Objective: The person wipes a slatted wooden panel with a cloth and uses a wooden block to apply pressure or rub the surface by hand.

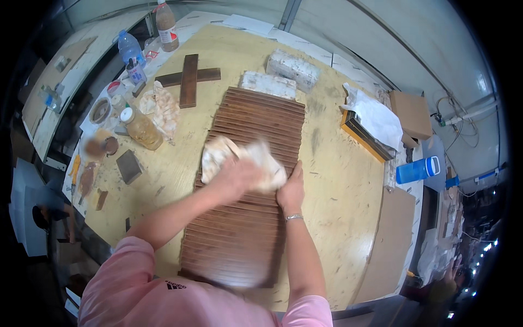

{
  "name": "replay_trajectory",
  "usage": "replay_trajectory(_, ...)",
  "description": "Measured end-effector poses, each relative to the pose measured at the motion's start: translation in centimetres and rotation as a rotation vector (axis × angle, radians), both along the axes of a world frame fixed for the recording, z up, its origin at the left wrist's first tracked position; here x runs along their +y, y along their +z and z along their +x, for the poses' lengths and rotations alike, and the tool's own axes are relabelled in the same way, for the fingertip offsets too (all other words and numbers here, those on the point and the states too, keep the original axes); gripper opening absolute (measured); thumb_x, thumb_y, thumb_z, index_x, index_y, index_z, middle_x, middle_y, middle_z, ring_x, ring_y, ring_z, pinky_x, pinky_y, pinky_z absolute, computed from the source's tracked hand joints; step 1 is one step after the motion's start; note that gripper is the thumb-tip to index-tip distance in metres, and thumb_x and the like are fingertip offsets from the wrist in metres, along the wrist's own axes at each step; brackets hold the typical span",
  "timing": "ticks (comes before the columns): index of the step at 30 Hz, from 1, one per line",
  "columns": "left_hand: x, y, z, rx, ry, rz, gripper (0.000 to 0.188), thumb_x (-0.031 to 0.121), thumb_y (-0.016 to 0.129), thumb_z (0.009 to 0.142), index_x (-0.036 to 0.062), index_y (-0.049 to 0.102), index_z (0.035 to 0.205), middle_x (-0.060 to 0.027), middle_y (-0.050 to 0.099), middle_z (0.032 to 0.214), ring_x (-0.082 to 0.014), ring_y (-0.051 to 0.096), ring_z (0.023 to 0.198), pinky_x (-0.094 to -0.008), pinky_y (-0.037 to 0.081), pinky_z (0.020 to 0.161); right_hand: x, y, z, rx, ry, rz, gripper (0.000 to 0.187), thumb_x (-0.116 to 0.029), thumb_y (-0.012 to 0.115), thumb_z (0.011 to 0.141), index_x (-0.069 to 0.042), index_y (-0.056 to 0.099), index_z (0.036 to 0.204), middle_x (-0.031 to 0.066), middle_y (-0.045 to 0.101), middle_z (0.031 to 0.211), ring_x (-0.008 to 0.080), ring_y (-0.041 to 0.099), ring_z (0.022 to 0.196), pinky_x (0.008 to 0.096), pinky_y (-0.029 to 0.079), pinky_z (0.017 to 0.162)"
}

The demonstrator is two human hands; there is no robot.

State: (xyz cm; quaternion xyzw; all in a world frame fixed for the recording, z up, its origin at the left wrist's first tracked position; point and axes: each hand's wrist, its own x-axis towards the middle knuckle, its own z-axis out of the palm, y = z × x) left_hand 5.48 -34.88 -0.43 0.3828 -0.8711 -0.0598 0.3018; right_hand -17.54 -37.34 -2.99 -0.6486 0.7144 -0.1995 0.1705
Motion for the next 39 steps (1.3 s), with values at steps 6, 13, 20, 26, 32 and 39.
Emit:
replay_trajectory(6, 3.6, -1.3, 12.4, 0.144, 0.167, 0.092, 0.042, -0.007, 0.056, 0.08, 0.0074, 0.075, 0.115, -0.0084, 0.074, 0.119, -0.0307, 0.067, 0.104, -0.0449, 0.051, 0.094, 0.0, 1.0, 0.5, -0.023, -0.062, 0.035, 0.072, -0.037, 0.054, 0.103, 0.0, 0.025, 0.158, 0.0252, 0.045, 0.152, 0.0408, 0.049, 0.136, 0.047, 0.047, 0.107)
replay_trajectory(13, 1.3, -0.2, 1.2, 0.153, 0.129, 0.126, 0.05, -0.011, 0.06, 0.073, 0.0057, 0.073, 0.118, -0.0082, 0.069, 0.124, -0.0317, 0.059, 0.107, -0.04, 0.05, 0.096, -0.1, 2.0, 1.7, -0.027, -0.068, 0.1, 0.074, -0.039, 0.054, 0.102, -0.001, 0.025, 0.158, 0.0241, 0.047, 0.151, 0.0396, 0.051, 0.134, 0.0473, 0.049, 0.105)
replay_trajectory(20, 2.3, -0.7, 5.7, 0.09, 0.162, 0.197, 0.054, -0.01, 0.063, 0.071, 0.0065, 0.072, 0.121, -0.0073, 0.069, 0.124, -0.0299, 0.058, 0.103, -0.0377, 0.048, 0.097, 0.4, 1.1, 0.8, -0.021, -0.057, 0.009, 0.074, -0.039, 0.053, 0.103, 0.002, 0.025, 0.158, 0.0292, 0.049, 0.148, 0.044, 0.053, 0.131, 0.0467, 0.047, 0.106)
replay_trajectory(26, 0.0, -1.0, -3.6, 0.124, 0.056, 0.212, 0.057, -0.011, 0.063, 0.068, 0.0056, 0.072, 0.122, -0.0088, 0.068, 0.127, -0.0308, 0.06, 0.107, -0.0396, 0.05, 0.097, -0.3, 1.7, 1.6, -0.02, -0.062, 0.097, 0.076, -0.043, 0.053, 0.102, -0.002, 0.024, 0.159, 0.0233, 0.051, 0.148, 0.0396, 0.053, 0.13, 0.0469, 0.05, 0.103)
replay_trajectory(32, 2.6, -0.6, 10.2, 0.107, 0.241, 0.249, 0.055, -0.014, 0.052, 0.074, 0.0114, 0.078, 0.115, -0.0088, 0.072, 0.124, -0.0304, 0.062, 0.109, -0.0404, 0.049, 0.1, 0.0, 2.0, 0.6, -0.005, -0.09, 0.137, 0.077, -0.044, 0.053, 0.102, -0.003, 0.023, 0.159, 0.0232, 0.051, 0.147, 0.0391, 0.053, 0.13, 0.0471, 0.05, 0.102)
replay_trajectory(39, -2.5, 3.4, 0.5, 0.225, 0.135, 0.036, 0.042, -0.004, 0.062, 0.079, 0.0083, 0.073, 0.119, -0.009, 0.071, 0.124, -0.0288, 0.061, 0.114, -0.0443, 0.047, 0.102, -0.3, 1.8, 1.0, -0.012, -0.08, 0.142, 0.077, -0.042, 0.054, 0.102, -0.004, 0.021, 0.16, 0.0237, 0.051, 0.147, 0.0388, 0.054, 0.13, 0.047, 0.05, 0.103)
